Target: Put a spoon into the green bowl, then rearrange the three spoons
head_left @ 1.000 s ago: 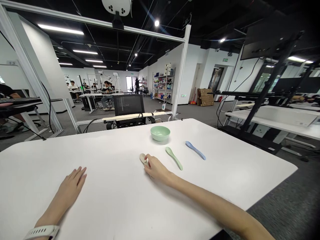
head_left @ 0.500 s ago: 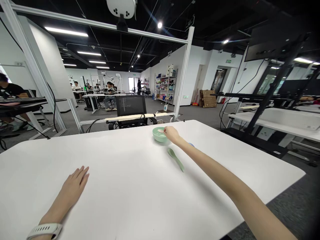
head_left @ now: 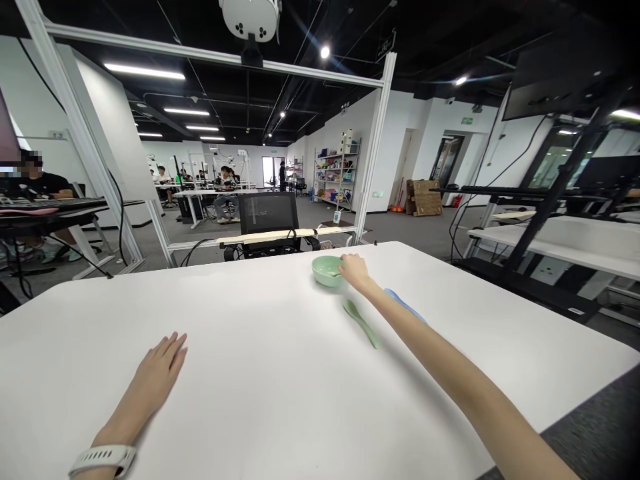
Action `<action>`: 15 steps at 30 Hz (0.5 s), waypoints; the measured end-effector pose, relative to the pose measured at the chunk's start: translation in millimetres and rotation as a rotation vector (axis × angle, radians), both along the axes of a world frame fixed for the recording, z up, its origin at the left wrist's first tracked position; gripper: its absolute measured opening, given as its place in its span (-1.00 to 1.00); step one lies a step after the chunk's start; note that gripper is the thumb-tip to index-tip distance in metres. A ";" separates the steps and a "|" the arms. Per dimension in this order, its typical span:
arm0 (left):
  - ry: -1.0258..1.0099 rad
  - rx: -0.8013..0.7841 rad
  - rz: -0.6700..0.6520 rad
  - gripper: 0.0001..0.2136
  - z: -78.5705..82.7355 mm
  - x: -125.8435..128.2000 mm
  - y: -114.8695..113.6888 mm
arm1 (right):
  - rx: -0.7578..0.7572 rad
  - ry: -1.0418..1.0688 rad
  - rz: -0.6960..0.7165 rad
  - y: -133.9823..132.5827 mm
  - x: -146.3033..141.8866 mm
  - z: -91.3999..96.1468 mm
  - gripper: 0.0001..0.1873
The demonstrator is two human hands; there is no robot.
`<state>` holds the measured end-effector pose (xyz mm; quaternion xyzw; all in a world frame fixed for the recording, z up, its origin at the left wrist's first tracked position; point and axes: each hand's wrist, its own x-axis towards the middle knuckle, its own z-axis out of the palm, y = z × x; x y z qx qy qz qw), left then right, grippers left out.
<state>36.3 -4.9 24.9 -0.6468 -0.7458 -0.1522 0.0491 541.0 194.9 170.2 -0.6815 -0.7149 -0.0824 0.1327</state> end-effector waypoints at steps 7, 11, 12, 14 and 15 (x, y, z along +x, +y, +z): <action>-0.011 0.034 -0.010 -0.35 -4.4 -1.3 1.6 | 0.086 0.151 0.162 -47.2 77.3 -66.2 -0.51; -0.014 0.055 -0.010 -0.35 -7.3 -2.0 2.5 | -0.010 0.238 0.343 -66.2 102.1 -114.3 -0.47; -0.013 0.062 -0.011 -0.35 -8.2 -2.4 2.6 | -0.038 0.261 0.359 -68.0 104.7 -121.0 -0.46; -0.008 0.073 -0.011 -0.35 -9.8 -3.3 2.5 | -0.077 0.302 0.362 -68.8 106.5 -127.7 -0.44; -0.005 0.074 -0.009 -0.35 -10.2 -3.9 2.4 | -0.082 0.321 0.358 -68.4 106.5 -128.4 -0.43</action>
